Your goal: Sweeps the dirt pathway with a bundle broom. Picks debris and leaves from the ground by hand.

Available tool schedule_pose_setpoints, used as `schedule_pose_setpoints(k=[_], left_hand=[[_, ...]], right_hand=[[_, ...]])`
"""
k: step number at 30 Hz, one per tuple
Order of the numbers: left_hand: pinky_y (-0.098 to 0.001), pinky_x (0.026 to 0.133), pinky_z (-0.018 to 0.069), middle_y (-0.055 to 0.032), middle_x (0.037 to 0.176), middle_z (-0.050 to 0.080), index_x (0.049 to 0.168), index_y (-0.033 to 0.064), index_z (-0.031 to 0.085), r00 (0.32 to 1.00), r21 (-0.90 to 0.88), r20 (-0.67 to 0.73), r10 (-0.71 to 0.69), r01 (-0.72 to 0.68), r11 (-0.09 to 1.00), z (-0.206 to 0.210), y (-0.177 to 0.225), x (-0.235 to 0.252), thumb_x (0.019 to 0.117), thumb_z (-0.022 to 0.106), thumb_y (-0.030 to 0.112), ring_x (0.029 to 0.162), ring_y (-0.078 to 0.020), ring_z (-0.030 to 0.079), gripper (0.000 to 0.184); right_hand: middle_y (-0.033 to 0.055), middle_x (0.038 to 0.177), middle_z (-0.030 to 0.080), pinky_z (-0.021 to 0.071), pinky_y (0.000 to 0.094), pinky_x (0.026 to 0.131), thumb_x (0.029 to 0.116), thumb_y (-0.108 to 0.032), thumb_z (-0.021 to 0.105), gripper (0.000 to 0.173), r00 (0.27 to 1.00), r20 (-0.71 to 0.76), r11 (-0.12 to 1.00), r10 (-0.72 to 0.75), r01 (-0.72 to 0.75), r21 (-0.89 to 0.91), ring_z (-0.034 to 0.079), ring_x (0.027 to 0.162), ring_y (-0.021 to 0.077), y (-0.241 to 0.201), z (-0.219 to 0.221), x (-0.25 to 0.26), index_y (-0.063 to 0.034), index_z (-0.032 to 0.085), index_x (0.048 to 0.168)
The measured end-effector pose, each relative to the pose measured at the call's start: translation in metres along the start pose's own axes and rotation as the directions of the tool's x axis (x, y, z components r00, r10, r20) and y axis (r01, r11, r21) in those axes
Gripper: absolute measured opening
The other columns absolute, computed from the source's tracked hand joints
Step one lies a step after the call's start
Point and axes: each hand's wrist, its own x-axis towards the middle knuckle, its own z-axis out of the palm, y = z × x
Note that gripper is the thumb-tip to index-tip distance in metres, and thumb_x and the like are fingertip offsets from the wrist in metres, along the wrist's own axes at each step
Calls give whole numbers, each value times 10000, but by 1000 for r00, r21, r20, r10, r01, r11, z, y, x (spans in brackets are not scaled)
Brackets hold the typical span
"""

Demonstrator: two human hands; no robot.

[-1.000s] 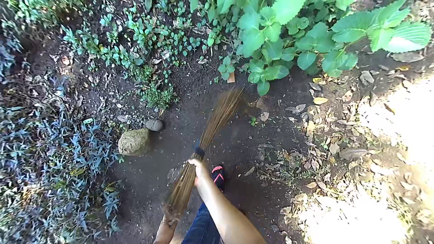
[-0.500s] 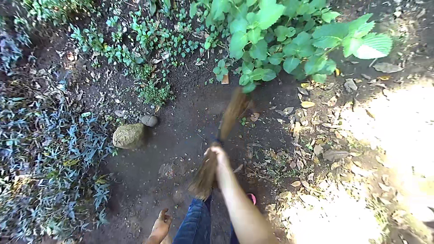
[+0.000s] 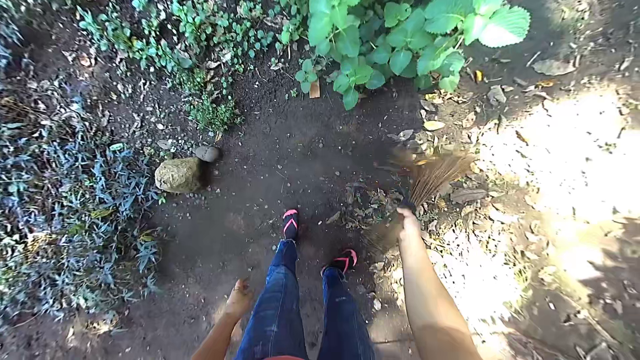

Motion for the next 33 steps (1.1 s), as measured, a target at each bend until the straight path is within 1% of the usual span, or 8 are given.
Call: schedule_pose_setpoints(k=[4,7,10,14,19,25,28,33], left_hand=[[-561,1115,438,-291,1470,511,1576,22,307,999,41,-28,-26,27,999,22,-1,-8,1032,611,154,1325,-429,552,637],[-563,1122,435,-274,1489,496,1569,32,327,1000,87,-7,-23,24,996,37,14,-15,1017,631,177,1341,-419,538,646],[-555,1137,427,-268,1495,491,1560,33,341,1000,106,1,22,-22,994,47,31,-20,1014,634,194,1358,-409,526,640],[-532,1134,438,-275,1498,484,1562,28,336,997,75,-2,73,-73,994,52,47,-26,1021,618,182,1349,-399,538,629],[-518,1109,463,-284,1500,472,1560,25,340,995,62,-47,90,-87,994,48,39,-36,1017,620,155,1317,-399,561,624],[-544,1109,445,-301,1492,475,1570,9,319,996,74,-93,11,-4,997,59,13,-46,1020,640,190,1317,-430,552,663],[-546,1118,439,-288,1491,482,1561,5,331,994,47,-109,0,5,999,68,12,-51,1019,629,171,1326,-422,548,641],[-538,1115,447,-282,1506,466,1562,14,330,997,39,-77,4,-1,999,79,9,-55,1015,622,158,1331,-418,543,637]], right_hand=[[243,1299,555,556,498,856,854,40,679,733,999,44,990,-3,9,-144,615,1078,305,20,-2,-35,-19,338,1500],[170,1014,636,569,401,685,868,25,608,538,952,255,968,167,-109,-226,648,802,220,43,-20,-112,14,439,1378],[122,814,651,576,343,570,910,19,480,289,717,529,891,453,-352,-286,653,631,194,73,-40,-156,21,483,1199],[90,780,631,540,321,533,1003,-99,377,173,445,538,687,716,-584,-432,625,604,175,84,-76,-144,-49,508,1103],[21,766,654,557,245,539,1052,-248,304,311,800,531,955,280,-290,-67,648,620,104,21,-148,-40,-94,566,985],[68,844,643,557,296,592,1019,-127,475,168,960,249,980,128,-83,-181,634,681,133,12,-92,-55,-33,556,1132],[253,1237,589,540,481,861,888,-9,659,648,946,260,918,193,-80,-388,621,1022,301,52,-70,-116,26,388,1475],[127,830,633,575,353,551,904,-8,496,328,671,506,839,542,-399,-370,646,621,197,89,-96,-173,7,450,1229]])
